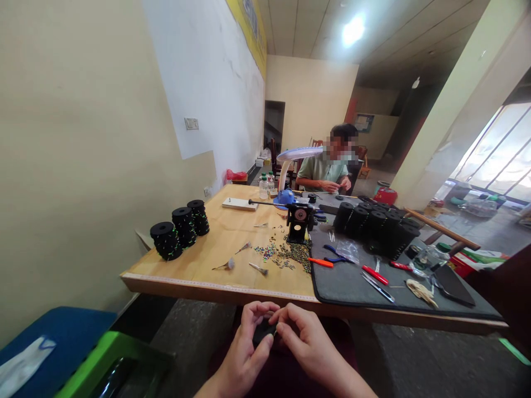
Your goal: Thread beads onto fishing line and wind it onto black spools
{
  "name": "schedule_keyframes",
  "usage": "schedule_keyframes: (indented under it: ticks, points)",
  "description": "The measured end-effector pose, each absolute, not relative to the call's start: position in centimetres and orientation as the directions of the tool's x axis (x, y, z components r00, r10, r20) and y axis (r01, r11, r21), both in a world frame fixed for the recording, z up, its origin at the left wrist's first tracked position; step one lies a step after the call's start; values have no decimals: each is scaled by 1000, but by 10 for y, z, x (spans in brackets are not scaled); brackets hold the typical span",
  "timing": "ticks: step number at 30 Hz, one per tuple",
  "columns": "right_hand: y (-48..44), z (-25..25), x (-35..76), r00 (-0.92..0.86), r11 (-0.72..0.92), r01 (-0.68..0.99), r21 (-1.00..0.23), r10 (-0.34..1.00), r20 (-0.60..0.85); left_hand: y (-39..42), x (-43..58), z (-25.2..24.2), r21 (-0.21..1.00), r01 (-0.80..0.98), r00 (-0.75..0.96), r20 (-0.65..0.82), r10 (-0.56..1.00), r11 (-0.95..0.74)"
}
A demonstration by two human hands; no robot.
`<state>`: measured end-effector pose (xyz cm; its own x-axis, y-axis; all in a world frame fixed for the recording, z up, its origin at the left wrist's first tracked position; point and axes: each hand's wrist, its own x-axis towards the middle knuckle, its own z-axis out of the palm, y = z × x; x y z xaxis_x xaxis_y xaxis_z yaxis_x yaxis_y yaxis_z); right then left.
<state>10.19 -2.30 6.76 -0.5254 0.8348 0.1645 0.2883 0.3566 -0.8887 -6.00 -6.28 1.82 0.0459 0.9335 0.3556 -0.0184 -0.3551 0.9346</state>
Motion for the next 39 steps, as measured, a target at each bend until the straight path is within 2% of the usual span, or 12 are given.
schedule_keyframes:
  ticks: [5,18,27,29,32,34,39]
  points:
    - [-25,72,103,-537,391,292,-873,822,189,-63,-60,16,926,38,70,372,925,-375]
    - [-23,67,106,-551,453,325,-830,804,223,-65,-56,15,925,44,80,373,924,-377]
    - [-21,61,106,-551,434,303,-848,806,215,-64,-53,8,938,40,77,342,937,-345]
    - [-20,56,106,-549,362,237,-901,816,183,-64,-52,9,944,22,81,328,941,-331]
    - [-15,45,108,-561,79,62,-995,827,30,-63,-51,11,953,-37,95,304,948,-302]
    - [-11,38,110,-554,-82,-22,-996,830,-56,-63,-51,11,954,-82,100,295,950,-288]
    - [-6,34,109,-583,-172,-48,-984,805,-113,-62,-51,7,953,-119,102,289,952,-277]
